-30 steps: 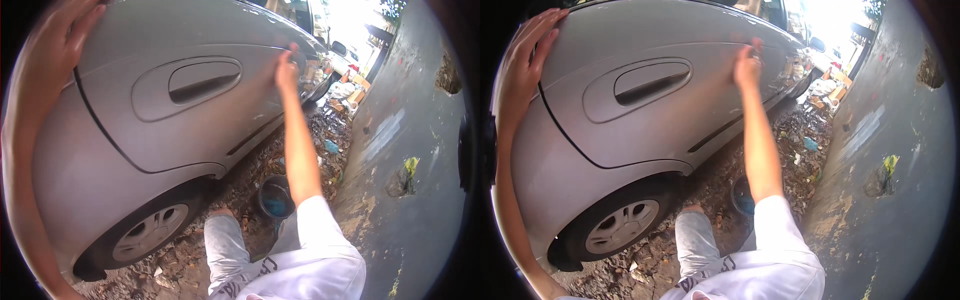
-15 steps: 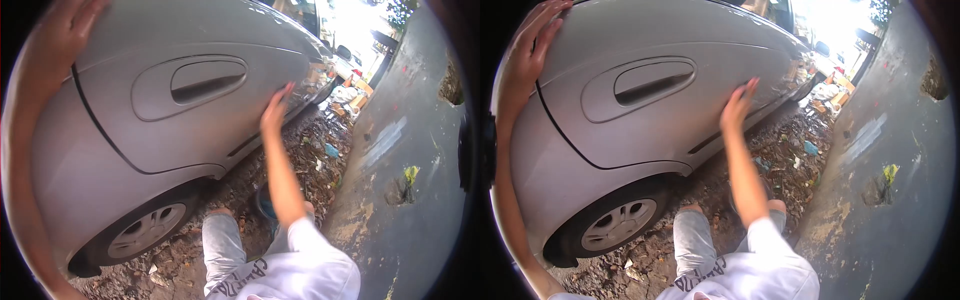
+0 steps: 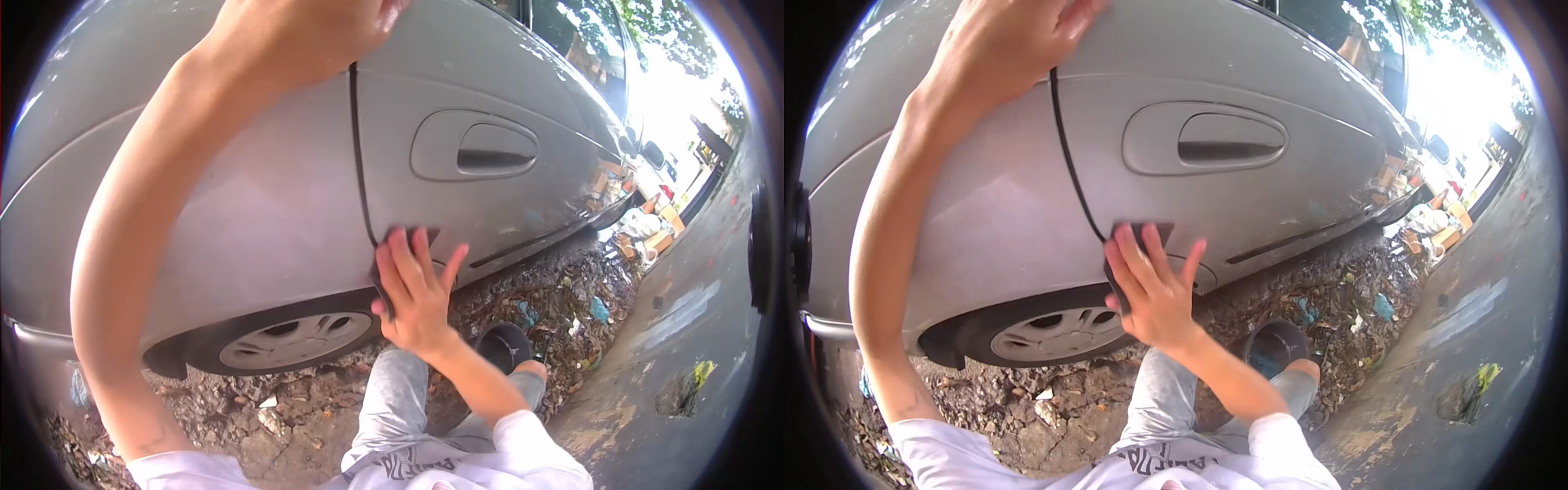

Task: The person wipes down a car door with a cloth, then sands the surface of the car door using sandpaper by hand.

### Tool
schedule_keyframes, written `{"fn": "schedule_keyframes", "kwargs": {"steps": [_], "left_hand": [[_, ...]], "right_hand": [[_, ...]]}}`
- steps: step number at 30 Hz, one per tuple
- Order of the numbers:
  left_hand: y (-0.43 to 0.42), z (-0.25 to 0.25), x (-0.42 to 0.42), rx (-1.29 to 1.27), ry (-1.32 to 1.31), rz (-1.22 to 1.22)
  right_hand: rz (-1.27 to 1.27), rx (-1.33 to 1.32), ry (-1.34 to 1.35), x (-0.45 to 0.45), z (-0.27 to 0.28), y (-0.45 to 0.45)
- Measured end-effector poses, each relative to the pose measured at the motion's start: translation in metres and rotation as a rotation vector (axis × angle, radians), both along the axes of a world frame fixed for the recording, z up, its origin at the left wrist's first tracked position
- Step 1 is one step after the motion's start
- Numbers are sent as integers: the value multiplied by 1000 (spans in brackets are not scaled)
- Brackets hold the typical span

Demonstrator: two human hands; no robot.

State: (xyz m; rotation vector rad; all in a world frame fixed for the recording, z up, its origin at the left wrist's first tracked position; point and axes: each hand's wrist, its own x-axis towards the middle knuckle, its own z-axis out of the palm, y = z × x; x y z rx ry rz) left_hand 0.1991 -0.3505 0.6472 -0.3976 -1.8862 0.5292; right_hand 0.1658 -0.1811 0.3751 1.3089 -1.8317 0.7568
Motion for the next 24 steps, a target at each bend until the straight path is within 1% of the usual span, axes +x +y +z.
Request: {"fn": "schedule_keyframes", "kwargs": {"steps": [1,2,3,4,5,6,8,11,12,13,14,15,16,17,18,19,21,22,23,24], "left_hand": [[5,-1,4,-1,-17,1],[13,0,9,46,-42,38],[12,1,10,75,-53,62],[12,1,10,105,-64,86],[8,2,5,101,-74,75],[5,3,3,90,-79,62],[3,0,2,76,-66,65],[2,2,4,77,-50,46],[3,2,3,83,-68,23],[3,3,4,85,-66,27],[3,2,4,82,-57,31],[4,2,4,77,-49,35],[5,1,4,73,-55,32],[6,1,4,85,-63,61],[6,3,3,93,-64,87],[5,2,4,85,-58,77],[3,3,4,63,-49,53],[5,2,3,61,-55,44],[7,4,5,116,-85,35],[7,7,6,168,-113,32]], "right_hand": [[-21,-25,-7,4,12,-4],[-20,-29,11,3,56,-12],[-13,-23,13,1,83,-21],[-21,-58,53,0,102,-29],[-30,-93,90,1,108,-31],[-28,-49,60,4,96,-20],[-41,-9,-45,5,18,2],[-76,-67,-36,5,23,-4],[-79,-94,32,5,66,-16],[-74,-93,34,3,96,-27],[-77,-124,75,2,120,-37],[-82,-156,114,1,129,-41],[-68,-132,75,4,114,-32],[-87,-69,-9,9,84,-17],[-107,-10,-88,13,45,-2],[-119,17,-92,10,-3,10],[-108,-3,-36,10,10,8],[-117,-5,-43,12,38,3],[-124,-12,38,9,88,-9],[-125,-22,121,8,115,-19]]}}
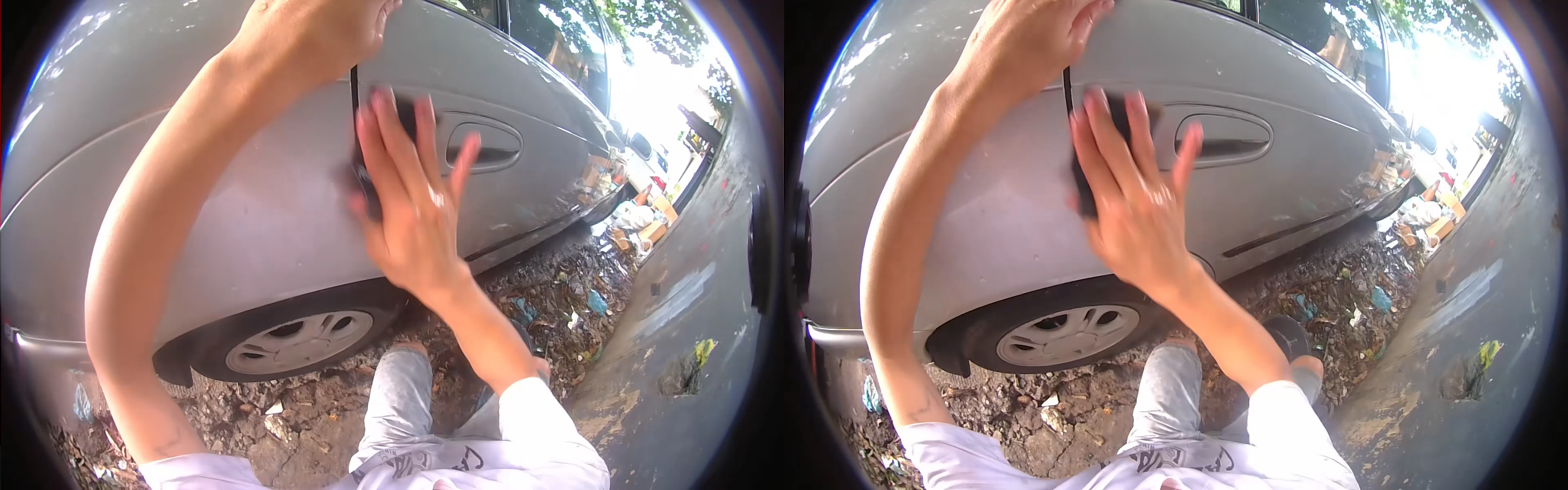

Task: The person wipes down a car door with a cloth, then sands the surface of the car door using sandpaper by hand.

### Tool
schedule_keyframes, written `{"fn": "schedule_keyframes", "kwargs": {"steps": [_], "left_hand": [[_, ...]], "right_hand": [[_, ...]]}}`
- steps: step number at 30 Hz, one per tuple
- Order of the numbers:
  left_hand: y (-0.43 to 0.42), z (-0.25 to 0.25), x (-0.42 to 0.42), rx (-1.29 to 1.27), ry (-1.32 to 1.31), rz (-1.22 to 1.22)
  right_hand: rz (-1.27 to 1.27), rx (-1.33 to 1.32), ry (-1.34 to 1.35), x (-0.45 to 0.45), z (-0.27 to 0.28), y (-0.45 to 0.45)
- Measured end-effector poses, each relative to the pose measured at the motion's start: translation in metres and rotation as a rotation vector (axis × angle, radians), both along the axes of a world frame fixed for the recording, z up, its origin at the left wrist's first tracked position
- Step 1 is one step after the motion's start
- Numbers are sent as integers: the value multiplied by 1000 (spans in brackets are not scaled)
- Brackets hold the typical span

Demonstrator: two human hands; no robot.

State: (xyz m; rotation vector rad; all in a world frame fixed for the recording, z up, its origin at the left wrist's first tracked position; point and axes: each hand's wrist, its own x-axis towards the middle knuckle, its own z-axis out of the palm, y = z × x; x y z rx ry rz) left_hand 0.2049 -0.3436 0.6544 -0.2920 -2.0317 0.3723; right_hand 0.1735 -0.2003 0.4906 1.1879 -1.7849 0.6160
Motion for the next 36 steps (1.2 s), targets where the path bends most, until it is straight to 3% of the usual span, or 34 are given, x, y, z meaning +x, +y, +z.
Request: {"fn": "schedule_keyframes", "kwargs": {"steps": [3,6,11,14,17,18,20,21,23,26,27,30,31,33,36], "left_hand": [[-1,11,2,-35,-65,111],[-10,22,-3,-11,-23,-14],[4,30,15,210,-84,-150],[0,32,13,174,-99,-168],[1,27,10,187,-67,-187],[6,23,13,192,-72,-196],[14,15,12,184,68,-134],[11,14,8,183,117,-116],[-33,26,-13,174,-99,-80],[-31,23,-14,143,-81,-145],[-32,21,-14,133,-70,-126],[-28,18,-14,102,-18,-78],[-23,18,-14,99,-6,-40],[-21,15,-16,106,4,-30],[-21,22,-15,93,-29,1]], "right_hand": [[101,-65,-63,1,-15,-12],[105,22,-80,2,-23,0],[88,-193,104,-35,81,-44],[119,-116,23,-63,36,13],[-64,-495,-309,-186,18,85],[-74,-492,-312,-186,20,82],[-229,-239,-360,-172,21,59],[-160,-286,-234,-130,26,31],[-45,-358,34,-46,36,-26],[80,-190,153,-58,33,-2],[118,-294,-99,-89,28,20],[-636,-442,-43,-248,-16,118],[-643,-438,-45,-233,-10,113],[-433,-499,-430,-199,8,87],[-30,-343,71,-49,20,-12]]}}
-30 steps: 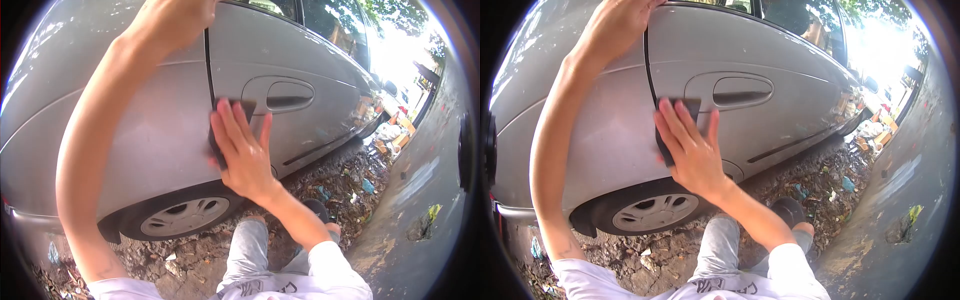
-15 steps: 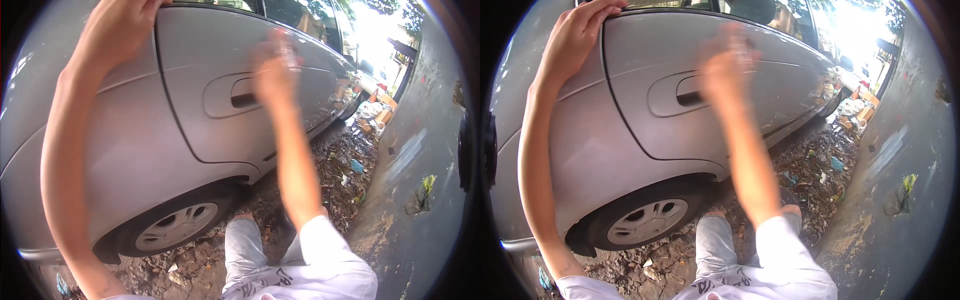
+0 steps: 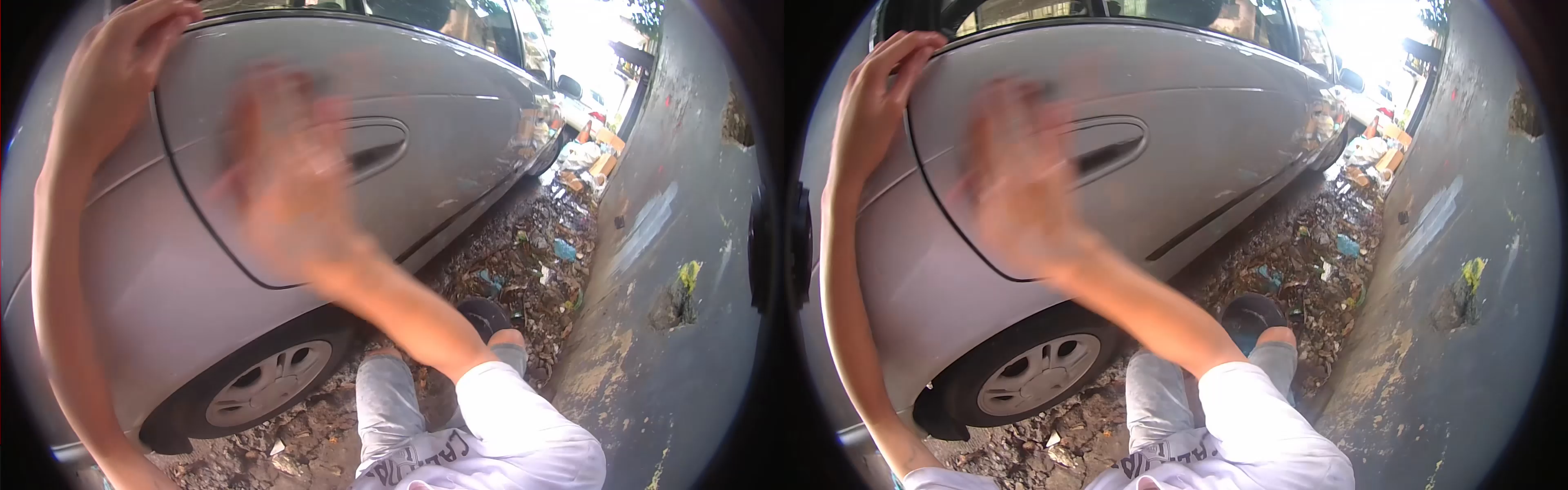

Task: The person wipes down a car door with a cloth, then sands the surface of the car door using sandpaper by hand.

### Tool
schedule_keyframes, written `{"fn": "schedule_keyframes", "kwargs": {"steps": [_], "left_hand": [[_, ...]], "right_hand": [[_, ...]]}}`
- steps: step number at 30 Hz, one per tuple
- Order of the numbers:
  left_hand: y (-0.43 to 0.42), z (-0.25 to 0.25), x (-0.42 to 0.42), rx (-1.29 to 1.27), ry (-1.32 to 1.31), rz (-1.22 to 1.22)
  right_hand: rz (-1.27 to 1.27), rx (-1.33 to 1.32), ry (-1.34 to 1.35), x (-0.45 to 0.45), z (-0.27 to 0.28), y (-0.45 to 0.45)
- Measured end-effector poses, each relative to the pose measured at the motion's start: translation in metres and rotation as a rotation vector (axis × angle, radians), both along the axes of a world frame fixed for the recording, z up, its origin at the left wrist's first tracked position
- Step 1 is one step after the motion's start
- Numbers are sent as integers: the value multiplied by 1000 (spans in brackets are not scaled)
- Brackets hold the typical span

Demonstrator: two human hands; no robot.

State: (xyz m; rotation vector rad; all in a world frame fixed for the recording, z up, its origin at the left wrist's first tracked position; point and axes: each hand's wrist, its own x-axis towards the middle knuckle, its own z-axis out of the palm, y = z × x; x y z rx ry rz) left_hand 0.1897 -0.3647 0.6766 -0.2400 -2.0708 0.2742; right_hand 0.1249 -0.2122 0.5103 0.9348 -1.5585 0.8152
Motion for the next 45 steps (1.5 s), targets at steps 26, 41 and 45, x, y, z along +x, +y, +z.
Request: {"fn": "schedule_keyframes", "kwargs": {"steps": [26,41,45], "left_hand": [[-32,-9,-18,-32,-119,-18],[-47,-5,-26,-76,-122,86],[-44,3,-12,-258,-60,106]], "right_hand": [[98,35,-161,-125,-85,123],[23,-6,-208,26,-150,1],[122,43,-459,-18,-158,68]]}}
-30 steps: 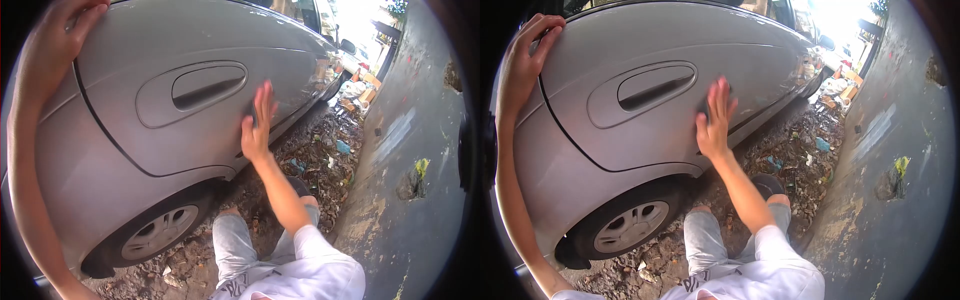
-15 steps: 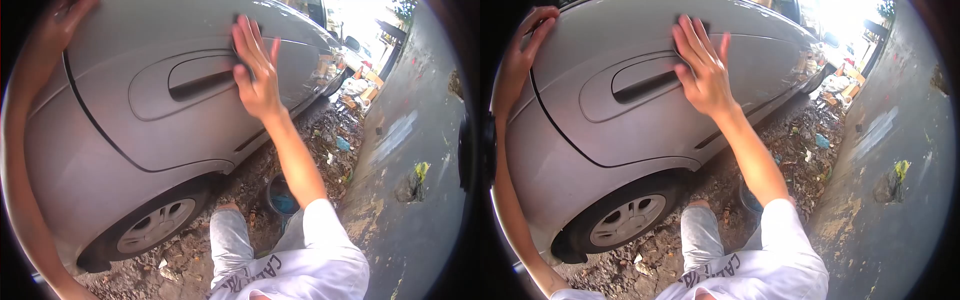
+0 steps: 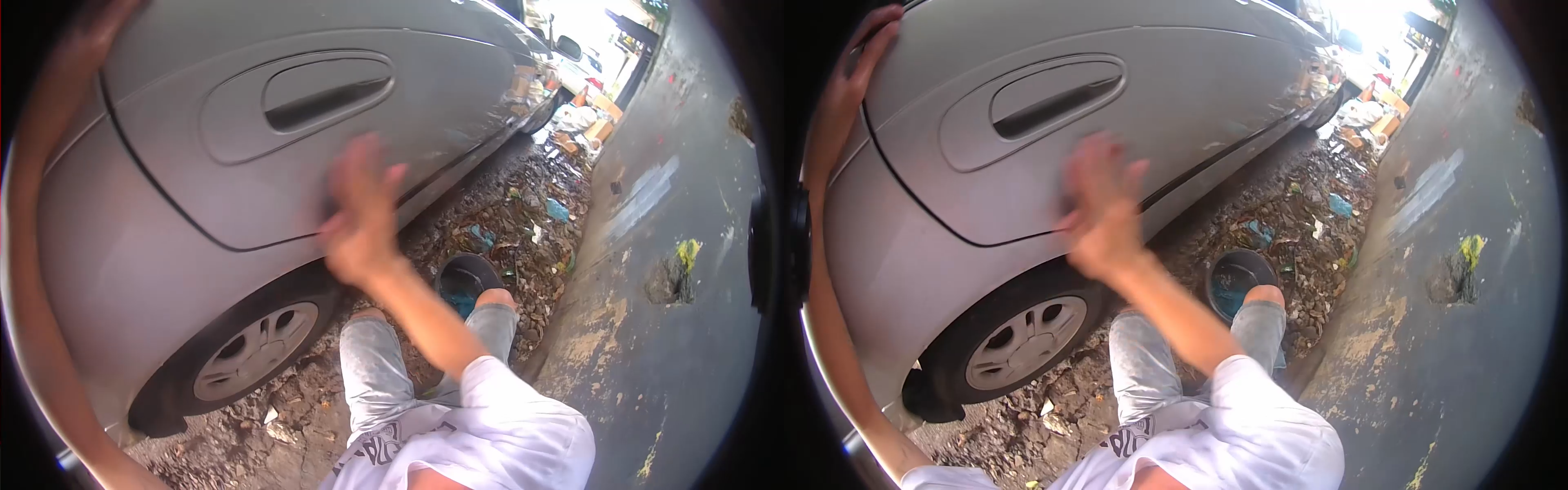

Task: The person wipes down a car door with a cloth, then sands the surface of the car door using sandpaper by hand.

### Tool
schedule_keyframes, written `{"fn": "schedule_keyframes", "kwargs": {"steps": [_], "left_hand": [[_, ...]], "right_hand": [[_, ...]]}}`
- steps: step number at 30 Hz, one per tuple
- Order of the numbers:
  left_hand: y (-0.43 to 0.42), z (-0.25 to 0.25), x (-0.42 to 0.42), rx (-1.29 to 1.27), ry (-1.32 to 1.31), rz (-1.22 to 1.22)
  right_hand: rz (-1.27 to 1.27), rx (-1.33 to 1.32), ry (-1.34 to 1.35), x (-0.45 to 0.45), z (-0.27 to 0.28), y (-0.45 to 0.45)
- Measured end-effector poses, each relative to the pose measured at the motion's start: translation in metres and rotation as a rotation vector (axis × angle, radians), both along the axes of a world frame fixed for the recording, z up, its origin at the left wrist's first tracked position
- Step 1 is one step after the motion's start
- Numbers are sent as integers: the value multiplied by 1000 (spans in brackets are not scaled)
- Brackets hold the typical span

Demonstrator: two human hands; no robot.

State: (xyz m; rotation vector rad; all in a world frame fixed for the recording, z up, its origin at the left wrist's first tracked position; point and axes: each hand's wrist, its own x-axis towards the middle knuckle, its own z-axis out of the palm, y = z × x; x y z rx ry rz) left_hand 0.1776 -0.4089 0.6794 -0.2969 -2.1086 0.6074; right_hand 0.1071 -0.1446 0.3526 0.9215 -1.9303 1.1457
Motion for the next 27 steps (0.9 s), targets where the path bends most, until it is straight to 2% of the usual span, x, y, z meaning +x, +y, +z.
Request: {"fn": "schedule_keyframes", "kwargs": {"steps": [1,2,3,4,6,8,10,11,13,16,18,20,24,26,27], "left_hand": [[33,1,10,19,-34,69],[61,-2,20,48,-66,144],[82,-14,30,64,-73,168],[102,-27,38,57,46,10],[103,-36,43,45,179,-116],[89,-34,33,46,190,-170],[79,-33,20,99,226,-178],[75,-34,20,134,239,-181],[85,-33,35,181,191,-172],[80,-29,40,166,85,-189],[78,-27,42,161,59,-197],[78,-24,45,152,65,-203],[80,-29,43,138,82,-202],[80,-31,41,133,100,-197],[79,-31,42,126,108,-194]], "right_hand": [[-98,-116,-38,-41,-8,24],[-68,-313,-212,-78,-20,46],[-103,-329,-273,-90,-16,57],[-137,-306,-330,-74,-9,49],[-13,-33,25,-10,-29,11],[214,159,157,32,-85,-3],[169,286,247,19,-75,15],[187,232,206,18,-71,8],[206,362,389,30,6,-12],[205,456,500,37,60,-26],[189,424,498,16,7,6],[94,299,296,-9,-51,33],[224,190,340,26,21,-16],[188,396,472,25,36,-13],[181,424,440,14,13,4]]}}
